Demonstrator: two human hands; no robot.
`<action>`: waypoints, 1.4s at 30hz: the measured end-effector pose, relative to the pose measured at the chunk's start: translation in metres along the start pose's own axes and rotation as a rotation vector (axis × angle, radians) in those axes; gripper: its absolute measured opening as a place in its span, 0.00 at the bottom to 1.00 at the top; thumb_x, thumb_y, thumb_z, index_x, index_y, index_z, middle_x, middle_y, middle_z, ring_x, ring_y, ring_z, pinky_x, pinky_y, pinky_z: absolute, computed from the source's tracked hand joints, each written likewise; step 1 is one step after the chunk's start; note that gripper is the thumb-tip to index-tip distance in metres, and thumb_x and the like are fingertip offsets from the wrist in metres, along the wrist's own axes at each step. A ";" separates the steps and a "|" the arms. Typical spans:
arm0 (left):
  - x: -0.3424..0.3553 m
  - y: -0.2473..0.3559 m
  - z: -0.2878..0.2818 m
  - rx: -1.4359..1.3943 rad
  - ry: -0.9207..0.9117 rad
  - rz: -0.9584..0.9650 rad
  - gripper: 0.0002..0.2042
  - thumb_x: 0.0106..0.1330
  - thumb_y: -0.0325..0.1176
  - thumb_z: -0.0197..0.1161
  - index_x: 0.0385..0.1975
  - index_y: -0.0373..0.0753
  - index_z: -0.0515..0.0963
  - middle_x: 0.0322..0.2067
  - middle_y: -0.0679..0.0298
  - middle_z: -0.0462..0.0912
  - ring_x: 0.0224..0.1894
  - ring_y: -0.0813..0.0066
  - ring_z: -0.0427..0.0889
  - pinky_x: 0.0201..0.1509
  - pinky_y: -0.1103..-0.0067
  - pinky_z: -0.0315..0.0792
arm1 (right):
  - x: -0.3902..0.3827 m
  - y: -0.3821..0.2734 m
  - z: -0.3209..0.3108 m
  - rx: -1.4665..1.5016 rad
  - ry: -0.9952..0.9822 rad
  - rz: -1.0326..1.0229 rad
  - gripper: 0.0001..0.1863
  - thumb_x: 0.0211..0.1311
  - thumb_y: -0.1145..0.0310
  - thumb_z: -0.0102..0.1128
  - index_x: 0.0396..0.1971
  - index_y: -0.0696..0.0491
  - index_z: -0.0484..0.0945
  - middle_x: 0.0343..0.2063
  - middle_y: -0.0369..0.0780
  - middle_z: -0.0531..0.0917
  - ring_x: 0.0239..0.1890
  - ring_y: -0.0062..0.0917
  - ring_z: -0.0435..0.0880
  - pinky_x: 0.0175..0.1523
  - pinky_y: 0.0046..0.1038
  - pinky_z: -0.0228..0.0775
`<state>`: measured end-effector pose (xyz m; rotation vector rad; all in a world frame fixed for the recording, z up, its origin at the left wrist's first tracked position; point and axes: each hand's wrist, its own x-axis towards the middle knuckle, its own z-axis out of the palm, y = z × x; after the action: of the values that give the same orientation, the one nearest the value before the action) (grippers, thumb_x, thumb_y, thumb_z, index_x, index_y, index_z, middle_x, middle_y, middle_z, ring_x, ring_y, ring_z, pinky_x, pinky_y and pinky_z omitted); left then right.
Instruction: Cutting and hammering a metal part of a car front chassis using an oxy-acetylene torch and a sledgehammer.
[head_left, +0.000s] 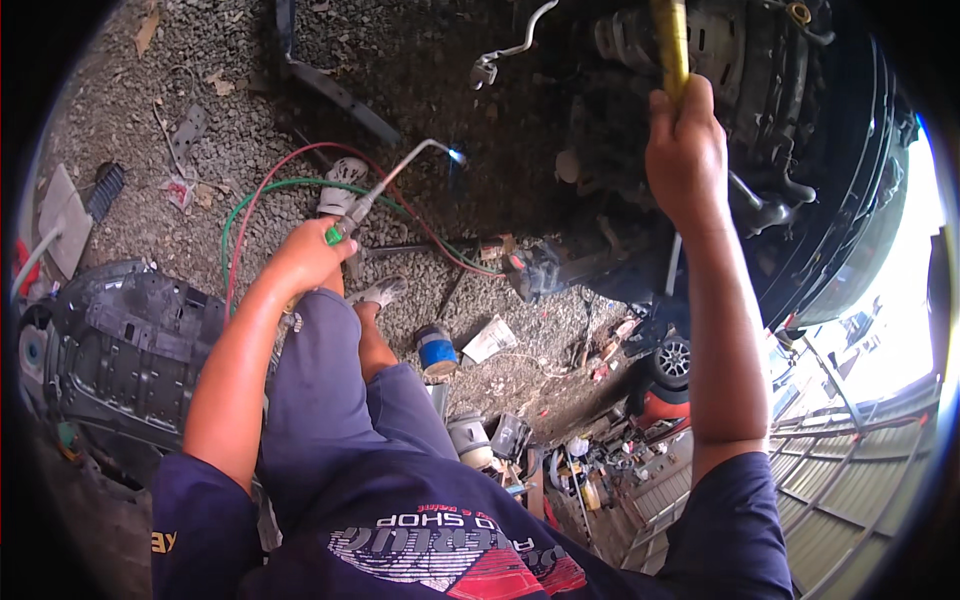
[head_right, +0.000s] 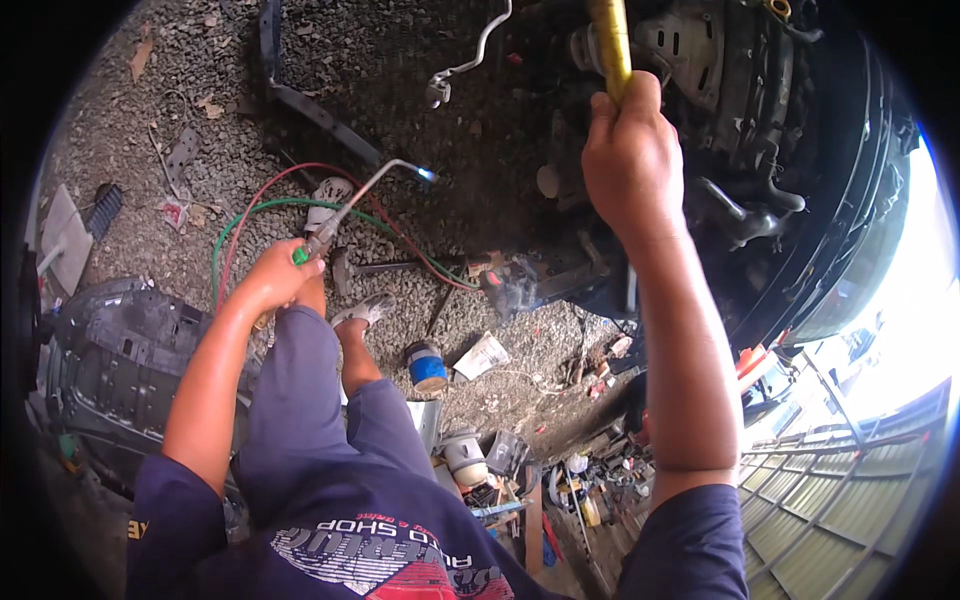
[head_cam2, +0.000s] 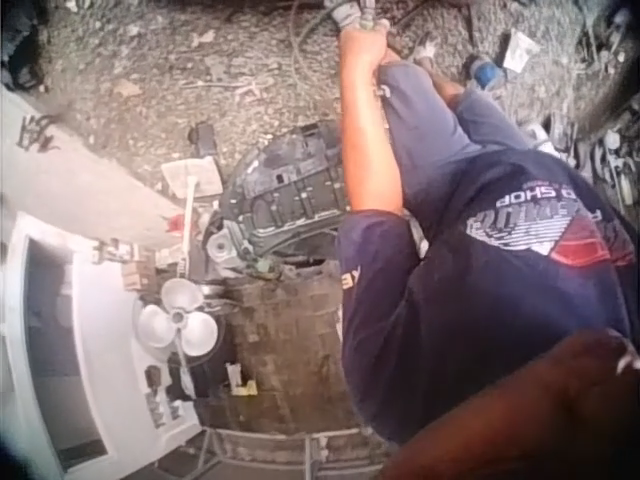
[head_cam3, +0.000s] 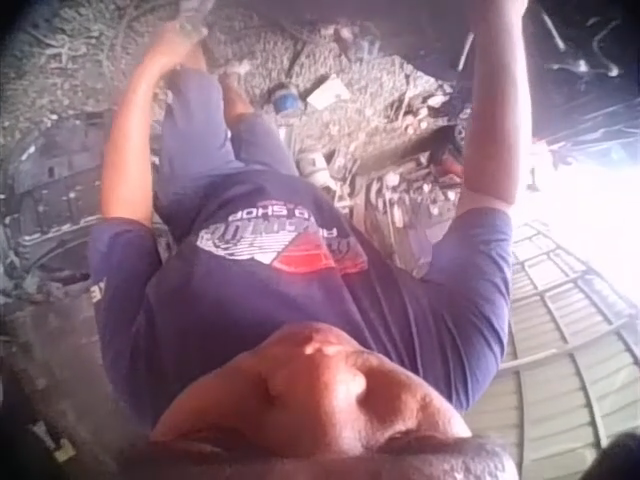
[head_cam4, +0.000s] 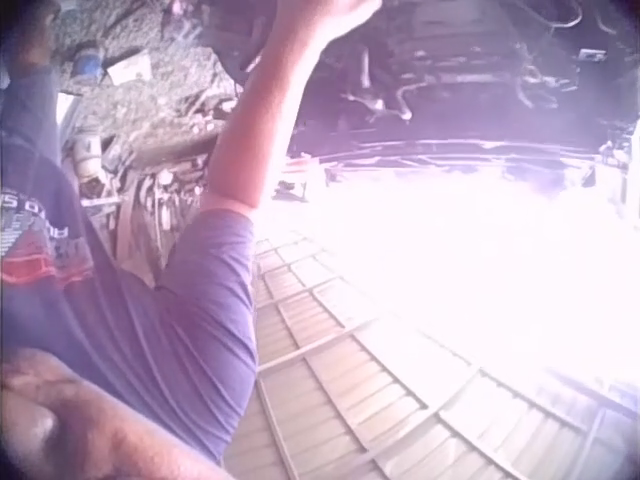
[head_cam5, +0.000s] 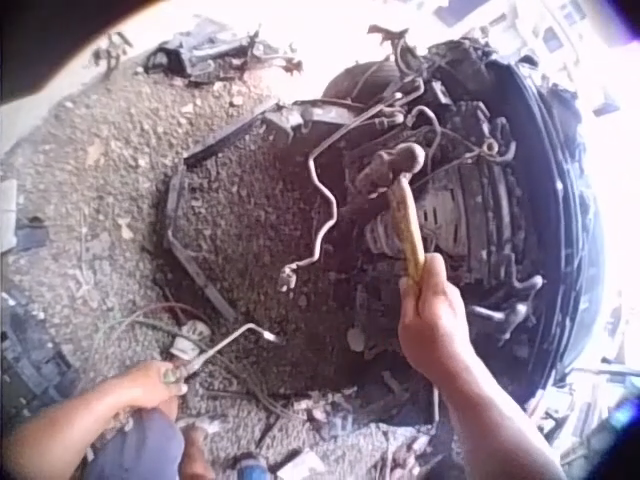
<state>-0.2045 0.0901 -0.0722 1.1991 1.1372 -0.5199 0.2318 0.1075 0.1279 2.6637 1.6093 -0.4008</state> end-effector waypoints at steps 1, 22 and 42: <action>-0.006 0.022 -0.008 0.032 -0.011 -0.062 0.32 0.75 0.40 0.74 0.71 0.23 0.74 0.50 0.43 0.91 0.38 0.61 0.93 0.39 0.67 0.84 | -0.012 0.006 0.013 0.016 0.086 0.022 0.11 0.84 0.65 0.58 0.49 0.55 0.68 0.26 0.58 0.85 0.33 0.63 0.87 0.35 0.59 0.77; 0.012 0.005 -0.012 0.039 -0.042 -0.029 0.19 0.72 0.42 0.75 0.52 0.32 0.86 0.46 0.43 0.92 0.51 0.46 0.92 0.58 0.59 0.80 | -0.014 -0.002 -0.007 0.247 0.360 0.211 0.13 0.84 0.64 0.59 0.52 0.60 0.74 0.22 0.38 0.80 0.21 0.23 0.80 0.27 0.30 0.71; 0.028 0.008 -0.009 0.040 -0.041 -0.022 0.15 0.75 0.38 0.72 0.53 0.35 0.85 0.27 0.59 0.87 0.26 0.68 0.84 0.35 0.66 0.78 | -0.006 -0.002 -0.151 0.617 0.393 0.143 0.16 0.90 0.61 0.51 0.41 0.57 0.78 0.24 0.39 0.80 0.23 0.22 0.80 0.33 0.28 0.75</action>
<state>-0.1905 0.1073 -0.0935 1.2068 1.1107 -0.5835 0.2595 0.1236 0.2754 3.4853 1.5554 -0.4516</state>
